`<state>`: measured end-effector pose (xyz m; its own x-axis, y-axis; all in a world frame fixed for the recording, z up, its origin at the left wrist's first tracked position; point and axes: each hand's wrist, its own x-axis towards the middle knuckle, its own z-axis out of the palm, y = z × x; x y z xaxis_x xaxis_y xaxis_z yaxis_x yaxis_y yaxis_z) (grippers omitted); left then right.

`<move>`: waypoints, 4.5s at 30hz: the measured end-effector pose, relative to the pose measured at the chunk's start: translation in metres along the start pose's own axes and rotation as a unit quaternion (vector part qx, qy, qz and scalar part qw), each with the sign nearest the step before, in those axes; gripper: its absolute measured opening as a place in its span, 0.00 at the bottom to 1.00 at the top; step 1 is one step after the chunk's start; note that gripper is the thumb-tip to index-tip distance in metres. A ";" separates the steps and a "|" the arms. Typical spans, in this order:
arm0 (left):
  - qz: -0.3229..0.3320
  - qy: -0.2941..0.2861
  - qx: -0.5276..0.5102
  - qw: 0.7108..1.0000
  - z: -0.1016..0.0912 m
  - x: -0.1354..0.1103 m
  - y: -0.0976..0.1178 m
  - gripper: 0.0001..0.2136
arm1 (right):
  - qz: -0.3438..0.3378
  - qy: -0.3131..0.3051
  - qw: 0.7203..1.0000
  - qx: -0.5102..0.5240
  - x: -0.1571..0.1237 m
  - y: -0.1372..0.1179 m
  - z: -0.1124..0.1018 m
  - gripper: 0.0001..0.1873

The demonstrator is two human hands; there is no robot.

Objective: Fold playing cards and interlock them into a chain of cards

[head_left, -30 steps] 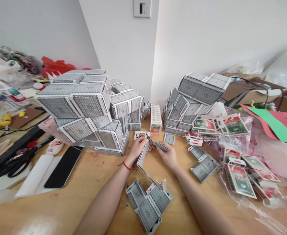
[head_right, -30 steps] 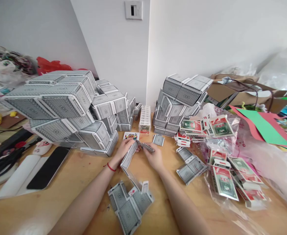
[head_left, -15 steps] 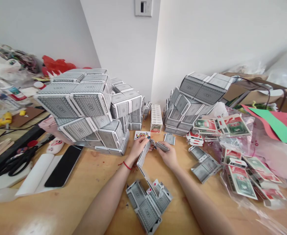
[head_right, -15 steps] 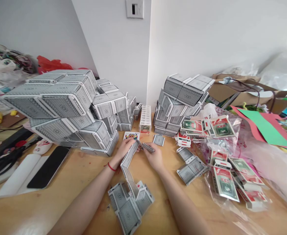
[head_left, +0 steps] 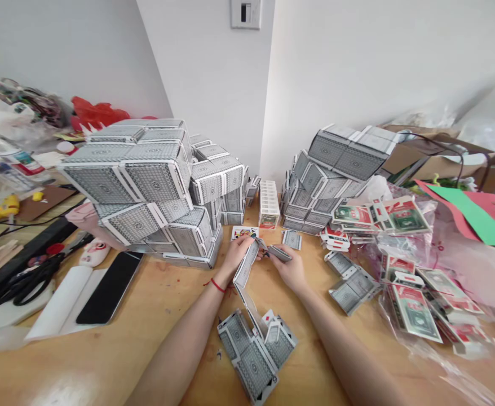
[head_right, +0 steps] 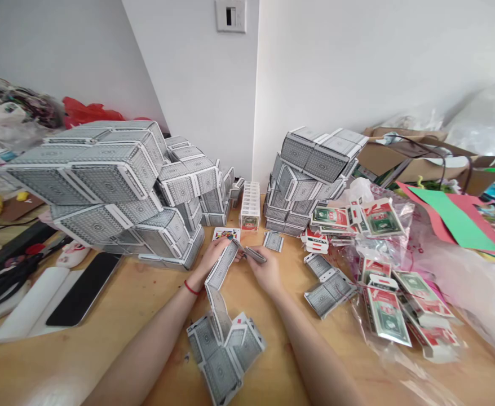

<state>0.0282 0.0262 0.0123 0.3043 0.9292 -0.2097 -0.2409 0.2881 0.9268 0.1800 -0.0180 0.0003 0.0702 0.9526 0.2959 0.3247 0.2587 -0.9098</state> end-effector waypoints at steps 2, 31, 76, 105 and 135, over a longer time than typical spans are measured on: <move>0.002 -0.005 0.011 1.000 0.000 0.000 0.000 0.10 | -0.002 0.000 1.000 -0.004 0.000 0.000 0.000 0.07; 0.028 -0.049 0.113 0.992 0.004 -0.007 0.007 0.10 | -0.074 0.026 0.991 -0.112 -0.002 -0.004 -0.001 0.06; 0.053 -0.046 0.106 0.992 0.004 -0.010 0.012 0.10 | 0.044 -0.039 0.998 -0.013 -0.001 -0.018 -0.009 0.21; 0.122 -0.039 0.189 0.974 0.003 -0.015 0.014 0.08 | 0.266 -0.086 0.917 0.285 0.002 -0.016 -0.004 0.19; 0.006 -0.049 0.024 0.999 -0.007 -0.013 0.008 0.10 | 0.242 -0.035 0.956 0.164 -0.003 -0.025 0.012 0.20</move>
<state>0.0160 0.0176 0.0199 0.3902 0.9051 -0.1693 -0.2016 0.2633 0.9434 0.1608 -0.0258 0.0187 0.0707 0.9787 -0.1925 -0.0430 -0.1898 -0.9809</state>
